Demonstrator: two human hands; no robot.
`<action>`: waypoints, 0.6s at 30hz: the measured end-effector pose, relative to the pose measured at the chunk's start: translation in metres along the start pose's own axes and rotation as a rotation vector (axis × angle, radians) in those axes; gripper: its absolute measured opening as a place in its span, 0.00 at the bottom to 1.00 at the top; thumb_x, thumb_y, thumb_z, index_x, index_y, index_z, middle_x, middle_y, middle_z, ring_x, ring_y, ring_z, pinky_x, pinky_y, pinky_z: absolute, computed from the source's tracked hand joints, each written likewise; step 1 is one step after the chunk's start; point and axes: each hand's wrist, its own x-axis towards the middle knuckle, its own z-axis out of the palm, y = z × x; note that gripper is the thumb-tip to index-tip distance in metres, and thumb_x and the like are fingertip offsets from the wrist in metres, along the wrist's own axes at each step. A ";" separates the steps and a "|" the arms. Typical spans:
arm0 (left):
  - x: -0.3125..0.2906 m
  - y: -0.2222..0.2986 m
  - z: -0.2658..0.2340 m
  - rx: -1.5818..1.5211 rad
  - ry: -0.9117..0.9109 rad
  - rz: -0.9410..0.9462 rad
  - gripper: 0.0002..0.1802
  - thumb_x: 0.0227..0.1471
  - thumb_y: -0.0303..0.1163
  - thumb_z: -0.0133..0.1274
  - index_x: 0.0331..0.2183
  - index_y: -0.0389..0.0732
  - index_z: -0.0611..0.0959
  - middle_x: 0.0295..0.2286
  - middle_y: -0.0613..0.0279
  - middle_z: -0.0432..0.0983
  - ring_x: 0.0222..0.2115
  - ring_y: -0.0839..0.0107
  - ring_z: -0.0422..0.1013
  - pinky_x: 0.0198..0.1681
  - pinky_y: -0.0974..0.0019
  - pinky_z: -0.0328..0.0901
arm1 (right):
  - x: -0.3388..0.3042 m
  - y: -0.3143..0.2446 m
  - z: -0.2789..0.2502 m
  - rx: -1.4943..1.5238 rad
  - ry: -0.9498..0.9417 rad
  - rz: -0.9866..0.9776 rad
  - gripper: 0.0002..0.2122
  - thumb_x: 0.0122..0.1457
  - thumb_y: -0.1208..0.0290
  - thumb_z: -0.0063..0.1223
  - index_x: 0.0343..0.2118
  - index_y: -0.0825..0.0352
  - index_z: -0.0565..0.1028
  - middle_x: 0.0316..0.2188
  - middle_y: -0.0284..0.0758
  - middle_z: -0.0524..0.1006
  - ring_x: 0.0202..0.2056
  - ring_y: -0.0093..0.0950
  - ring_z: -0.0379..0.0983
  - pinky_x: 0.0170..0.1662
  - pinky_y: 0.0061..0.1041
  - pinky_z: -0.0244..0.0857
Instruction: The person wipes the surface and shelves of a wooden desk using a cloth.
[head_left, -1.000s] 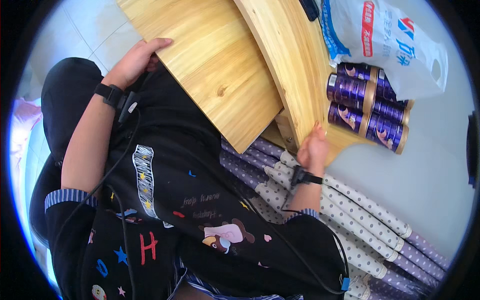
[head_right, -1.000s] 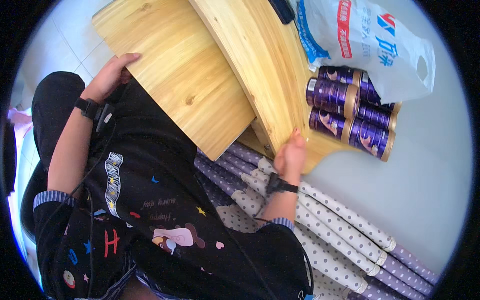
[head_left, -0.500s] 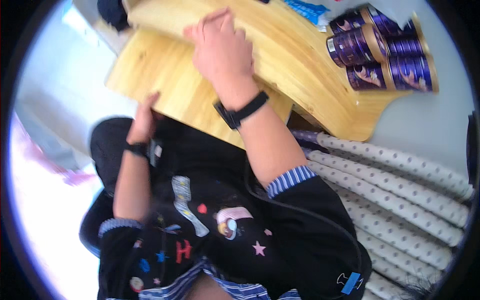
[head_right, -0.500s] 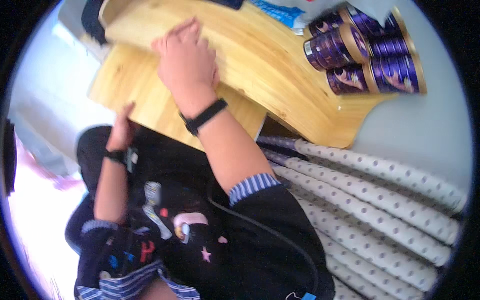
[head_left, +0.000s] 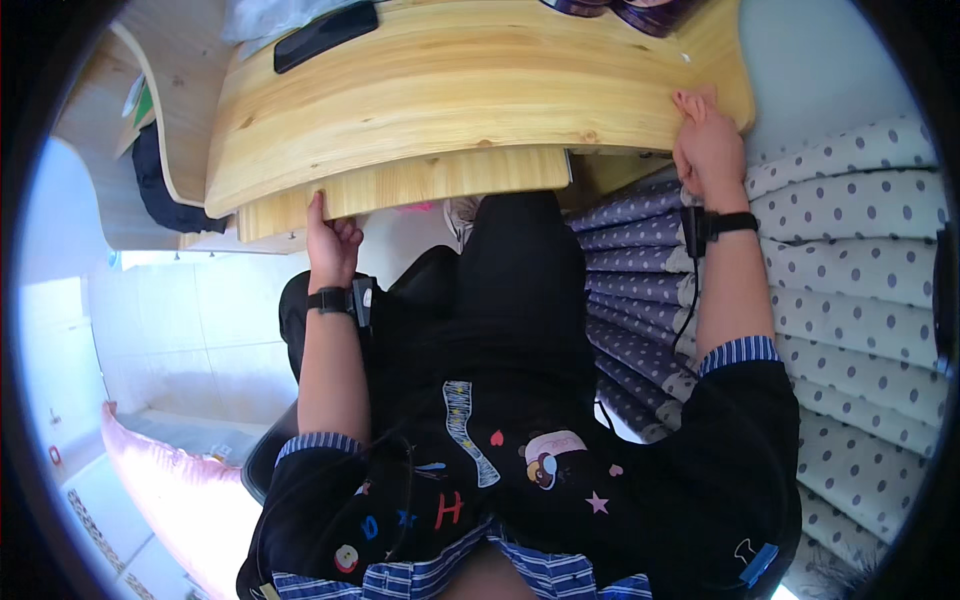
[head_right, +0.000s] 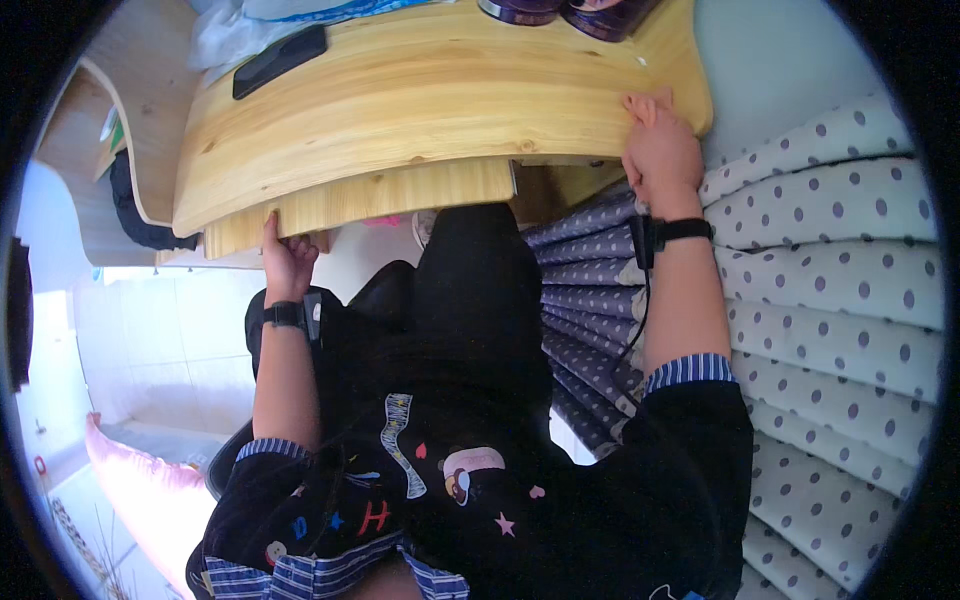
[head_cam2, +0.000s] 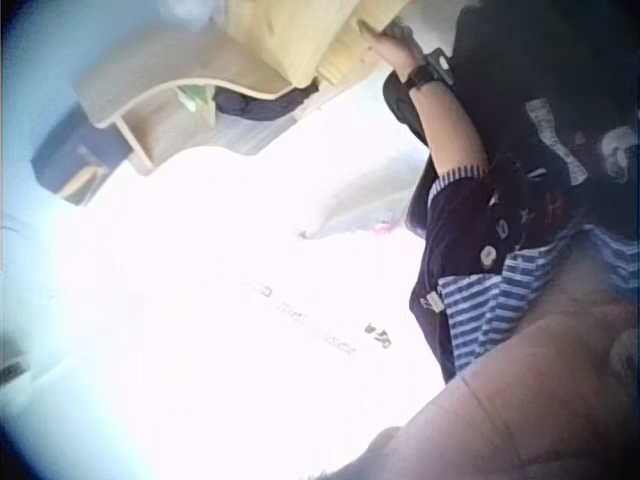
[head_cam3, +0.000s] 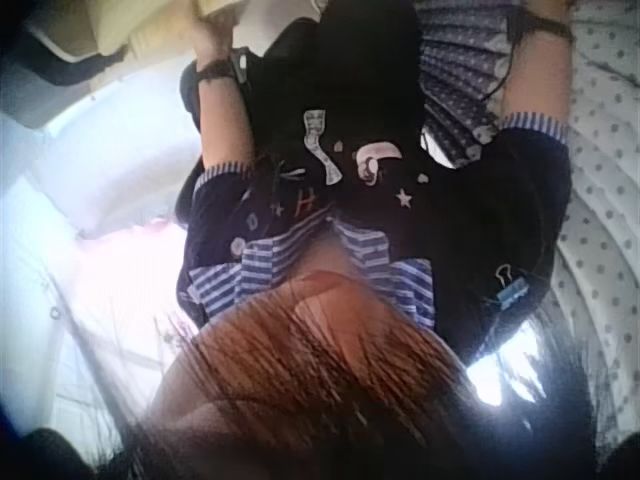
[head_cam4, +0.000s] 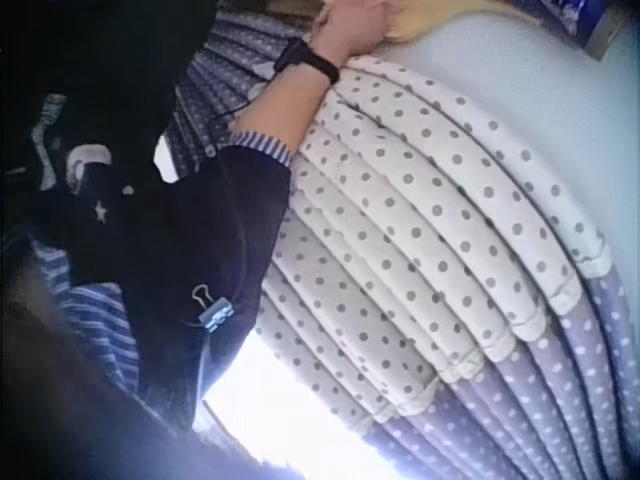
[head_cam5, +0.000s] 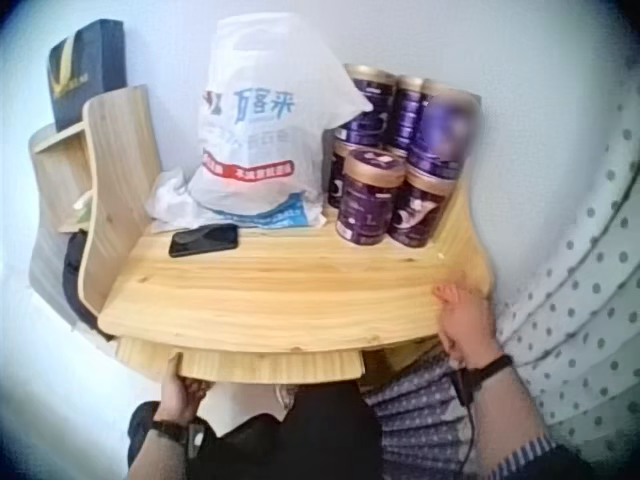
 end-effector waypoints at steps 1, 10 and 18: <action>0.006 0.010 -0.006 -0.022 -0.025 0.023 0.16 0.64 0.54 0.50 0.31 0.56 0.73 0.16 0.77 0.53 0.17 0.80 0.49 0.23 0.71 0.47 | 0.000 -0.018 -0.005 0.035 0.002 0.100 0.17 0.60 0.67 0.50 0.52 0.46 0.79 0.46 0.43 0.80 0.49 0.46 0.77 0.49 0.43 0.73; 0.071 0.029 -0.012 0.060 -0.027 0.205 0.22 0.67 0.53 0.38 0.44 0.49 0.79 0.31 0.69 0.74 0.27 0.75 0.68 0.28 0.70 0.62 | -0.095 -0.282 0.077 0.598 0.002 -0.029 0.14 0.67 0.61 0.45 0.49 0.61 0.76 0.39 0.46 0.82 0.37 0.46 0.82 0.42 0.50 0.75; 0.072 -0.012 0.021 -0.013 -0.118 0.309 0.26 0.70 0.46 0.36 0.52 0.37 0.78 0.44 0.58 0.80 0.41 0.66 0.78 0.43 0.62 0.75 | -0.111 -0.303 0.094 0.308 0.022 -0.369 0.25 0.65 0.61 0.47 0.60 0.74 0.70 0.54 0.49 0.76 0.49 0.44 0.76 0.48 0.48 0.72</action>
